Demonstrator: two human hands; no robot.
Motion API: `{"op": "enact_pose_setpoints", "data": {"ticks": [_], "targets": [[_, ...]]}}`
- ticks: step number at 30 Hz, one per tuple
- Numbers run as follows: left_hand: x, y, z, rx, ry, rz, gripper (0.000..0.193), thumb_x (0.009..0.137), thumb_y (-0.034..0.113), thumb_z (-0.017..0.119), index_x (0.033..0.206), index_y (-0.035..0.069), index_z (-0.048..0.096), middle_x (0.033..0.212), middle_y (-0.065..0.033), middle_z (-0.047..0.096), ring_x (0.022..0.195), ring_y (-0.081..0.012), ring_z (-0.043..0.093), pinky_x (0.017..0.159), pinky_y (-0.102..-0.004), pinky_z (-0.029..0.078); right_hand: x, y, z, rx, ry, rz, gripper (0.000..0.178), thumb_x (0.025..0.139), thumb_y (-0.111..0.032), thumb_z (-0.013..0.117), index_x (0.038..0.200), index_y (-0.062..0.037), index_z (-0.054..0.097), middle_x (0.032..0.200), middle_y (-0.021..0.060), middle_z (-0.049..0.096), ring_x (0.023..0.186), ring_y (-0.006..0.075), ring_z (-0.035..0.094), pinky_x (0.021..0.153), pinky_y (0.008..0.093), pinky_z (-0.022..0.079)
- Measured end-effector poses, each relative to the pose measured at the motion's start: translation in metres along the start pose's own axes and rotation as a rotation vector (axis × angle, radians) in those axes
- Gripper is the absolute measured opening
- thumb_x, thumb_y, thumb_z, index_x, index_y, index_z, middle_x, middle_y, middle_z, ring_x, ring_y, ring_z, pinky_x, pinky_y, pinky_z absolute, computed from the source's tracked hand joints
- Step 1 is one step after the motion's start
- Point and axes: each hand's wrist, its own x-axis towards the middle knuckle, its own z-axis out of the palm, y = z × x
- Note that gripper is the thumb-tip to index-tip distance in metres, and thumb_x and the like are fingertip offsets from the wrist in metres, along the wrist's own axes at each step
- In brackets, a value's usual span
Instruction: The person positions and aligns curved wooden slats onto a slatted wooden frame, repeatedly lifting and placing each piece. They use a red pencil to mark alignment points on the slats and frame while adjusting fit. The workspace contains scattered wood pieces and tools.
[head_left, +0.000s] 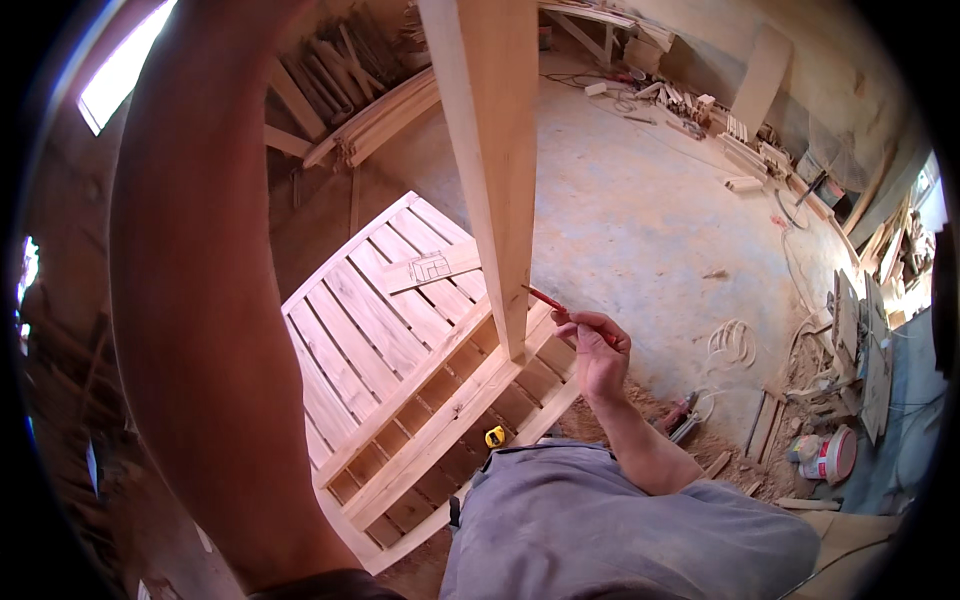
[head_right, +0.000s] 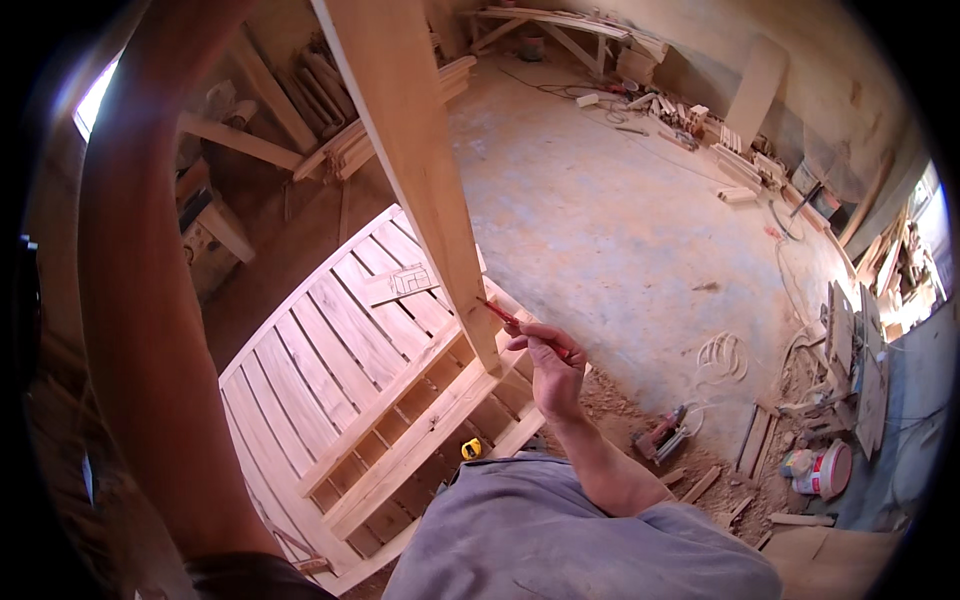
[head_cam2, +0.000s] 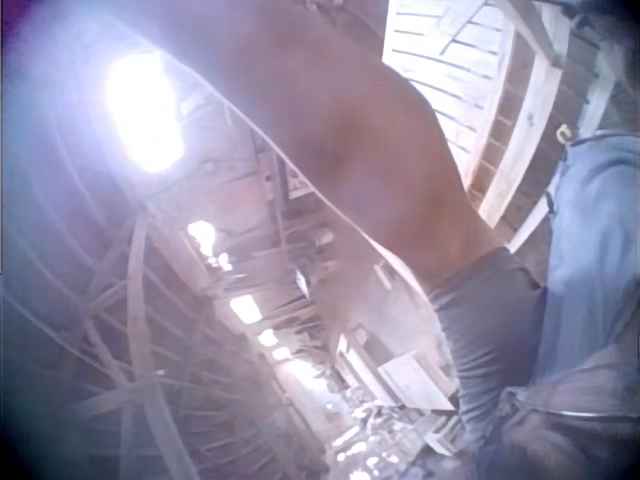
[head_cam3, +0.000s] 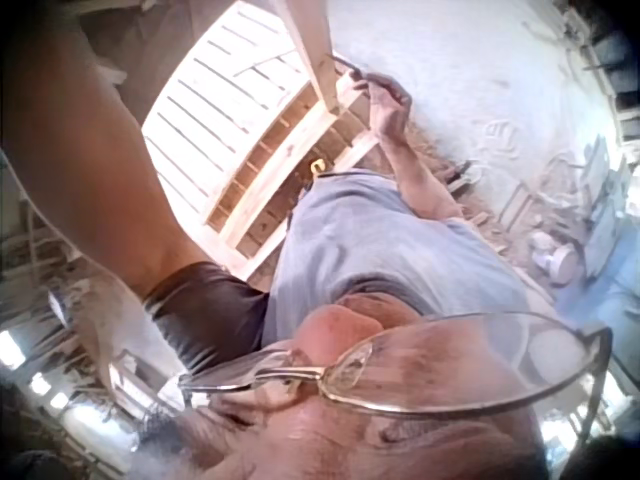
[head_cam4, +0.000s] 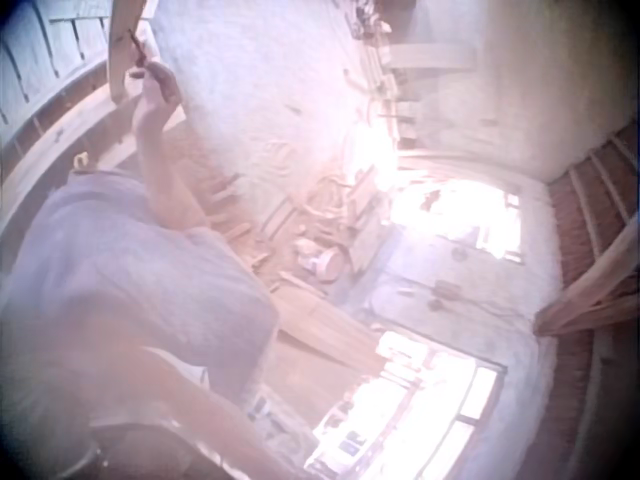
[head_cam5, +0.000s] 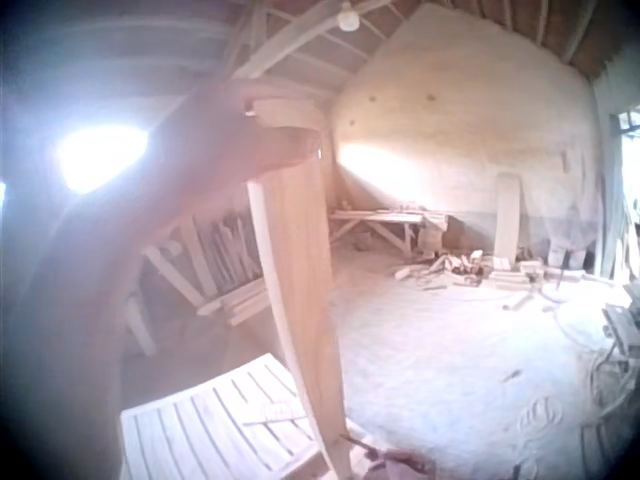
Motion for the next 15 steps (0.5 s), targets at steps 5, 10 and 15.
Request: {"op": "enact_pose_setpoints", "data": {"ticks": [5,10,15], "targets": [[0.007,-0.005,0.007,0.105,0.006,0.125,0.041,0.085,0.031,0.076,0.117,0.005,0.071,0.106,-0.0159,0.075,0.099,-0.027,0.072,0.088,-0.0396,0.057,0.001,-0.003,0.008,-0.005,0.055,-0.014,0.02,0.101,-0.003,0.057,0.115,0.0053,0.069,0.104,0.0214,0.076,0.108,0.033,0.072,0.104,0.046,0.052],[0.022,-0.014,0.018,0.147,0.039,0.249,0.031,0.085,0.027,0.073,0.106,0.004,0.073,0.103,-0.0172,0.074,0.097,-0.0287,0.072,0.086,-0.0398,0.057,0.0,-0.003,-0.005,-0.041,0.148,-0.089,0.02,0.103,0.003,0.051,0.112,0.0069,0.068,0.107,0.0208,0.075,0.104,0.0291,0.073,0.099,0.0387,0.055],[0.033,-0.012,0.021,0.234,0.071,0.31,0.023,0.085,0.024,0.071,0.094,0.003,0.075,0.101,-0.0185,0.074,0.094,-0.0303,0.071,0.085,-0.04,0.057,0.002,-0.001,0.007,-0.038,0.166,-0.094,0.019,0.101,0.001,0.053,0.114,0.0033,0.067,0.112,0.0221,0.074,0.107,0.0327,0.073,0.1,0.0436,0.056]]}}
